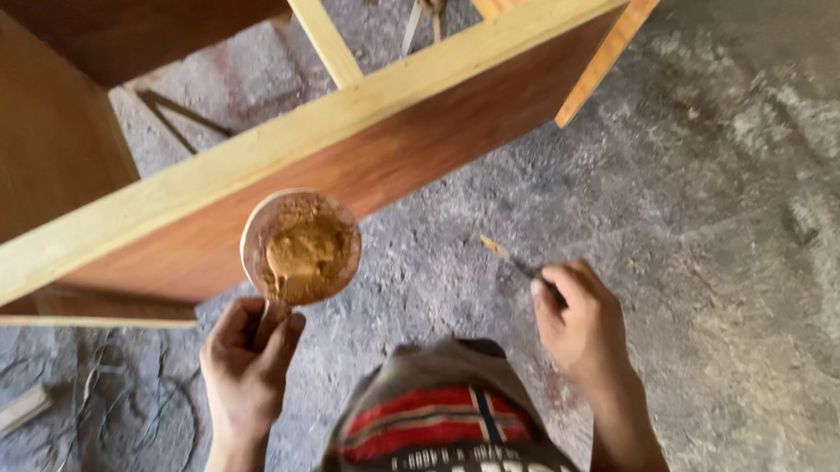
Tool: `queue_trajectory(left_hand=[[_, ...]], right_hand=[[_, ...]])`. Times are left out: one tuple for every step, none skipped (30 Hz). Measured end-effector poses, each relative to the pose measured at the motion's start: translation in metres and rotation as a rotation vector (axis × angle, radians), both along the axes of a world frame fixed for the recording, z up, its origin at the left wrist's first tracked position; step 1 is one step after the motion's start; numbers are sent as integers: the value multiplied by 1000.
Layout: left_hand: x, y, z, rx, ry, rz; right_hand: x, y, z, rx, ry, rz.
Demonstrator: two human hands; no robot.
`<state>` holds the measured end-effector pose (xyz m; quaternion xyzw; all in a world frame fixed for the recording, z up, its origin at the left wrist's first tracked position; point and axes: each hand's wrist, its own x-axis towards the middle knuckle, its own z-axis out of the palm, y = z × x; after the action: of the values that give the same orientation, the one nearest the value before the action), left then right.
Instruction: The person holds a round board with wood filler in one hand and a small spatula in the other, pressing filler into the joints and gaps of an unfinished wooden furniture frame. They move around the frame, scooping more filler and smoothing it into seams on different edges and corners.
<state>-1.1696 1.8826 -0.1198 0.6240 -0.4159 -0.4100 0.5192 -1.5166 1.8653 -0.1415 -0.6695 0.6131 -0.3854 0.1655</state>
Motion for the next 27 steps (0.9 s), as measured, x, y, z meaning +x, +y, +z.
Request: queue_trajectory(left_hand=[[-2, -10, -6, -34, 6, -19], [-6, -9, -12, -40, 9, -28], [-6, -4, -15, -30, 6, -37], [-8, -1, -18, 7, 31, -34], [-12, 1, -22, 24, 57, -34], [-15, -3, -25, 26, 80, -33], [-18, -5, -26, 19, 27, -38], [-21, -6, -26, 21, -30, -46], [-27, -11, -26, 17, -85, -53], [-36, -18, -25, -19, -84, -69], [-46, -24, -24, -48, -86, -85], [-56, -31, -23, -79, -90, -99], [-70, -38, -23, -68, -85, -107], [-86, -47, -22, -58, -83, -113], [-102, -57, -23, -48, -81, -118], [-121, -68, -24, -79, -86, -118], [-144, -79, -27, -110, -91, -113], [-169, -92, -31, -141, -95, -102], [-196, -105, -35, -182, -114, -71], [-225, -119, -40, -222, -132, -38], [-257, -135, -45, -262, -149, -2], [-291, -153, -50, -249, -178, 77], [-327, -170, -55, -224, -206, 158], [-358, -179, -51, -179, -244, 230], [-387, -185, -46, -129, -205, 245], [-414, -197, -40, -96, -167, 260], [-437, -211, -35, -84, -126, 281]], right_hand=[[0, 1, -2, 6, 14, -18], [-1, 3, -4, -12, 18, -1], [-2, 5, -7, -14, 16, 18], [-5, 6, -10, -23, 16, 30], [-9, 7, -12, -9, 3, 29], [-14, 3, -15, -11, -14, 29], [-21, 0, -17, -5, -33, 30], [-28, -4, -20, -2, -36, 7], [-37, -12, -23, -5, -37, -15], [-47, -21, -25, -6, -38, -35], [-59, -29, -28, -76, -34, -47], [-70, -39, -32, -148, -31, -58], [-85, -51, -37, -223, -30, -67], [-101, -62, -41, -228, -41, -82], [-118, -75, -49, -233, -54, -98], [-138, -89, -57, -238, -67, -110], [-160, -103, -67, -228, -103, -118], [-183, -119, -78, -217, -138, -120], [-209, -135, -91, -204, -172, -116], [-234, -154, -106, -168, -259, -76], [-261, -175, -120, -129, -341, -34], [-288, -198, -134, -85, -420, 12], [-315, -222, -147, -32, -507, 70], [-335, -240, -158, 42, -602, 115], [-354, -254, -168, 121, -696, 149], [-370, -265, -175, 166, -708, 173], [-384, -278, -180, 195, -717, 208]])
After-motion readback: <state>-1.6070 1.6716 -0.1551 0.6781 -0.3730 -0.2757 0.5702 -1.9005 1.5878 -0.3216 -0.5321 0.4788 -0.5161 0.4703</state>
